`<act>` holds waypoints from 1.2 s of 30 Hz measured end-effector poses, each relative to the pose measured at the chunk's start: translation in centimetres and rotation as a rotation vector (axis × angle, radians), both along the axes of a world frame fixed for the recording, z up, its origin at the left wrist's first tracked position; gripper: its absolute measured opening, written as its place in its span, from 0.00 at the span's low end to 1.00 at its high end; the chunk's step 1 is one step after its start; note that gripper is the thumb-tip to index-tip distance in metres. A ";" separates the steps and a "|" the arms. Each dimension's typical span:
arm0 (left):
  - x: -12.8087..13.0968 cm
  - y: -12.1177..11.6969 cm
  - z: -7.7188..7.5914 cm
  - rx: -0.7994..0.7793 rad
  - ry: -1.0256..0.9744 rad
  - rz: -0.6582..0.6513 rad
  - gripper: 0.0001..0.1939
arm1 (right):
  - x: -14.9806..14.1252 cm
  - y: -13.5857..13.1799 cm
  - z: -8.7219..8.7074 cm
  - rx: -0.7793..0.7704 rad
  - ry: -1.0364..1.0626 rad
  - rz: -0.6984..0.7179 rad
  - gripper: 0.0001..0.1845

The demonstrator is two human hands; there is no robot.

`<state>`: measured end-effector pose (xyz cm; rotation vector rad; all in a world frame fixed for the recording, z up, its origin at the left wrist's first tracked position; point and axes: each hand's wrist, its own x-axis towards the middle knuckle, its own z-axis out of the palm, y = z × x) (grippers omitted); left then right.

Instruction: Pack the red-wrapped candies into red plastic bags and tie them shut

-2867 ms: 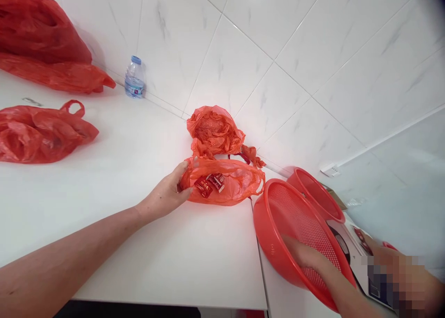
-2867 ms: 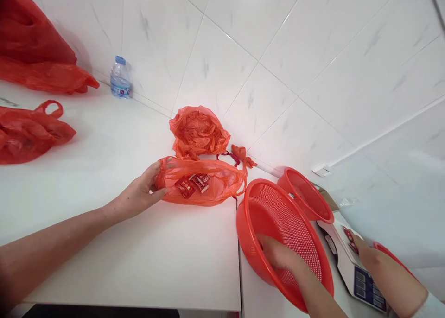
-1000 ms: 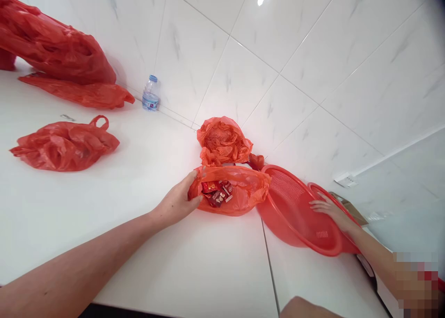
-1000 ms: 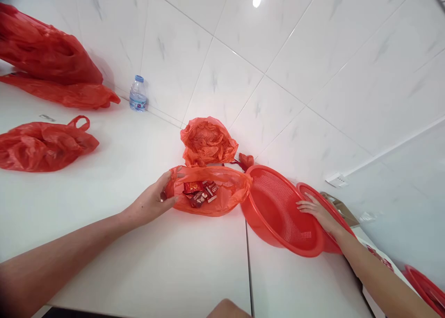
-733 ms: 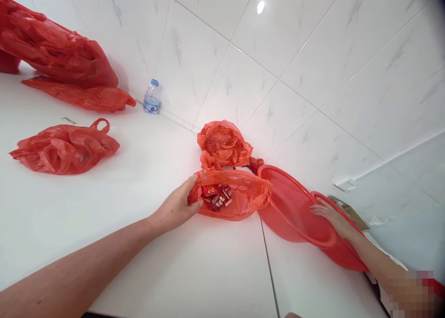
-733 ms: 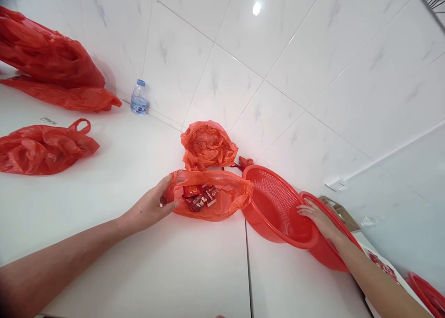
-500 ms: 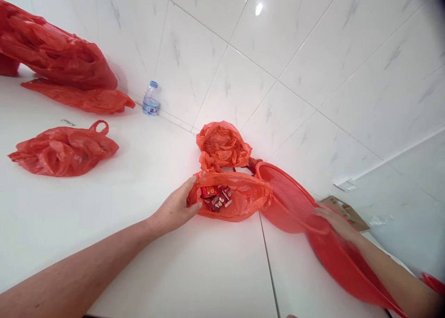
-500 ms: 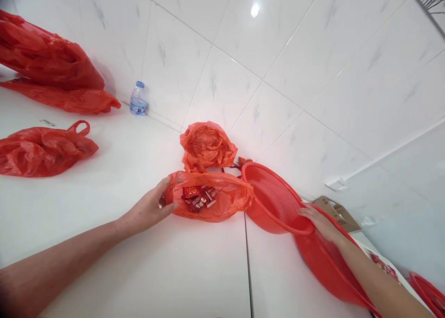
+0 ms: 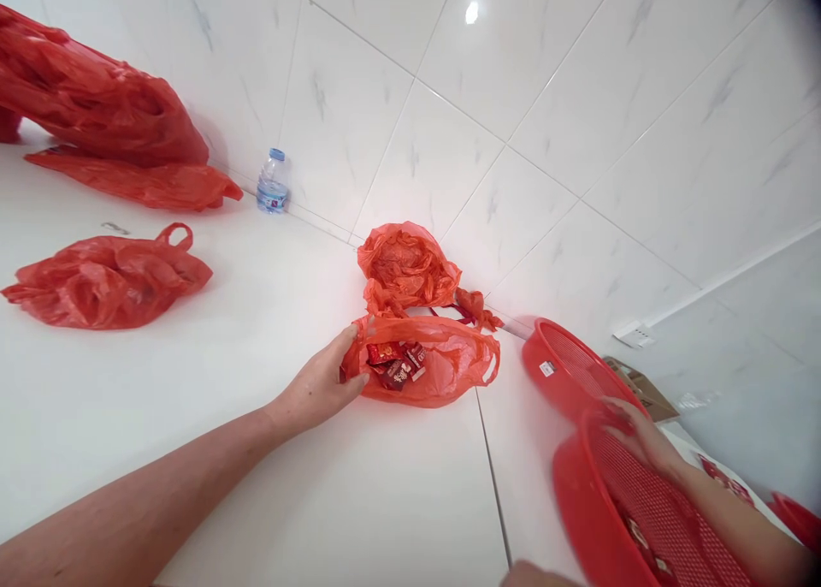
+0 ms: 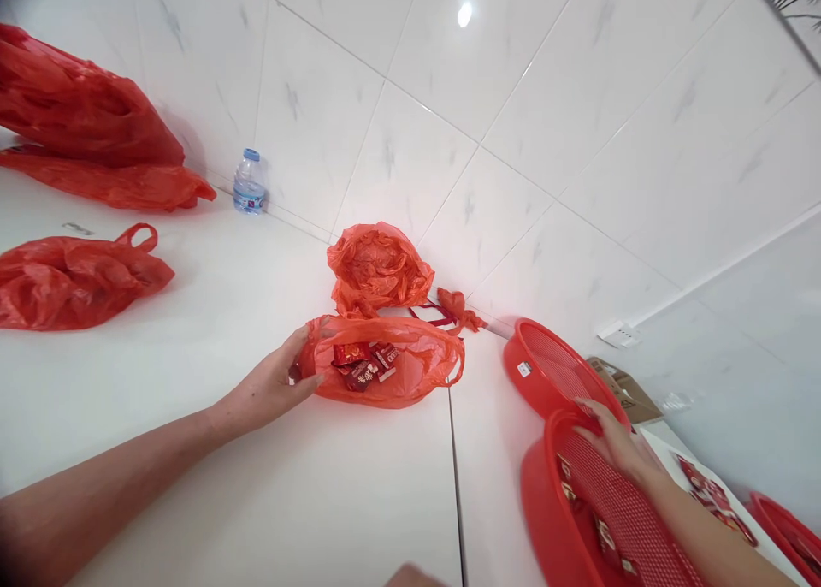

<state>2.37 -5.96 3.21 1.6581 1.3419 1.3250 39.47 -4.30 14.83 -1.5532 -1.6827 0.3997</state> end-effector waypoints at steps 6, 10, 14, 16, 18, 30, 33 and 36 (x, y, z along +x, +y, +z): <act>-0.1 0.1 -0.1 0.007 0.033 0.012 0.29 | -11.3 -1.8 -6.3 0.178 0.137 -0.020 0.32; -0.3 0.1 0.2 0.033 0.111 0.043 0.28 | -9.8 3.3 -9.1 0.020 0.174 -0.238 0.42; -0.7 1.0 3.0 0.076 0.171 -0.029 0.33 | -9.0 5.9 -8.7 -0.177 0.232 -0.092 0.25; -0.9 1.6 6.0 0.130 0.183 -0.053 0.32 | -9.2 5.6 -6.7 -0.095 0.337 -0.015 0.19; -0.9 2.1 9.6 0.233 0.155 -0.008 0.28 | -9.1 4.8 -3.8 0.128 0.460 -0.025 0.15; 1.8 2.2 18.6 0.579 -0.066 0.105 0.12 | -8.2 3.5 0.4 0.115 0.700 0.043 0.12; 4.4 1.7 17.7 0.563 0.065 -0.064 0.11 | -9.6 3.3 -1.3 0.001 0.715 0.135 0.15; 5.8 1.7 17.0 0.458 0.336 -0.368 0.13 | -10.4 3.0 -2.9 -0.091 0.703 0.166 0.17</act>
